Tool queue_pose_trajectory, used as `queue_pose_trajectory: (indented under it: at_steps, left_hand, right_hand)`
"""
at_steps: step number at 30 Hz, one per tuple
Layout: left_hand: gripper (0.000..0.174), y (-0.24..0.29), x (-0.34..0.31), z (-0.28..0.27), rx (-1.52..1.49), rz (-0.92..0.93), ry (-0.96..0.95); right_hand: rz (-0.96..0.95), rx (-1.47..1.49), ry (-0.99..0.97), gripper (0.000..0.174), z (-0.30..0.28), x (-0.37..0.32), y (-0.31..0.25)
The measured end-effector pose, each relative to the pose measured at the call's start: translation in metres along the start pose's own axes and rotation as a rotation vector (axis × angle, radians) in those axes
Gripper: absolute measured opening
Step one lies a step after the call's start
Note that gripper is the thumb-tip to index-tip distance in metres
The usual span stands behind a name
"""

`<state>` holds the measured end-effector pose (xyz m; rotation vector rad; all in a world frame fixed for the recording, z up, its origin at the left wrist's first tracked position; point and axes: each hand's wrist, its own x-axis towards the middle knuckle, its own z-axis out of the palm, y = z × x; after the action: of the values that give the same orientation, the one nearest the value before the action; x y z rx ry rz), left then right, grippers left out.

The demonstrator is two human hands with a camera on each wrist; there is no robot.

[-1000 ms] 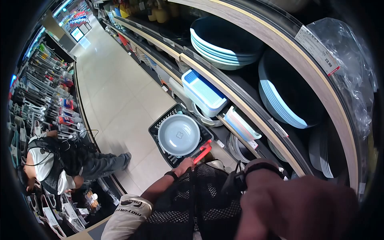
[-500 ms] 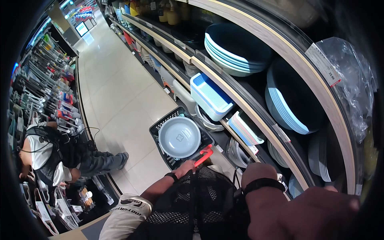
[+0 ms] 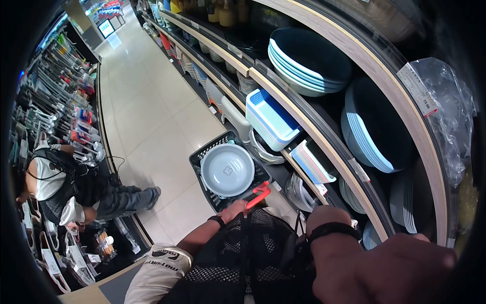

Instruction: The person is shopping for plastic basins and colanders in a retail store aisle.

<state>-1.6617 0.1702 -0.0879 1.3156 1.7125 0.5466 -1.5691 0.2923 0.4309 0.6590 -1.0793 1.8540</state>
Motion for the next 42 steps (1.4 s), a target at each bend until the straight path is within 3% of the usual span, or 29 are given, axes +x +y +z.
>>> queue_pose_trajectory:
  at_steps: [3,13,20,24,28,29,31,33,35,37,39,40,42]
  left_hand:
    - [0.028,-0.015,0.005,0.009,0.097,0.079,-0.020]
    - [0.026,-0.013,0.003,0.006,0.098,0.014,-0.050]
    - [0.023,0.001,-0.002,-0.005,0.059,0.072,-0.036]
    - [0.019,-0.015,0.001,0.003,0.070,0.251,0.035]
    - [0.017,-0.017,0.000,-0.002,0.118,0.300,0.010]
    - [0.017,-0.016,0.000,-0.002,0.086,0.217,-0.024]
    - [0.016,-0.038,0.006,0.010,0.163,0.270,-0.019]
    - [0.015,-0.029,0.006,0.006,0.163,0.284,-0.029]
    - [0.015,-0.032,0.005,0.008,0.126,0.170,-0.058]
    - [0.015,-0.024,0.003,0.001,0.091,0.154,-0.083]
    - [0.015,-0.021,0.002,-0.001,0.056,0.132,-0.102]
    - [0.017,-0.022,0.001,-0.001,0.103,0.217,-0.059]
    - [0.019,-0.013,0.001,-0.004,0.146,0.306,-0.012]
  right_hand:
    - [-0.011,-0.001,-0.004,0.010,-0.003,0.003,-0.001]
    - [-0.042,0.001,-0.013,0.015,-0.019,0.018,-0.004]
    - [-0.080,-0.021,-0.023,0.021,-0.017,0.016,-0.001]
    - [-0.105,-0.056,-0.034,0.024,-0.032,0.014,-0.021]
    - [-0.128,-0.145,-0.051,0.028,-0.040,0.000,-0.056]
    - [-0.132,-0.179,-0.057,0.029,-0.043,-0.012,-0.069]
    - [-0.495,-0.736,0.109,0.014,-0.044,0.006,-0.042]
    - [-0.345,-1.250,0.071,0.013,-0.079,-0.011,-0.068]
    - [-0.054,-1.812,0.062,0.011,-0.097,-0.019,-0.092]
    - [0.068,-2.136,0.123,0.018,-0.123,-0.029,-0.108]
    - [0.228,-2.233,0.231,0.020,-0.148,-0.045,-0.124]
    - [0.399,-2.322,0.310,0.023,-0.151,-0.051,-0.131]
    - [0.554,-2.363,0.361,0.028,-0.164,-0.064,-0.144]
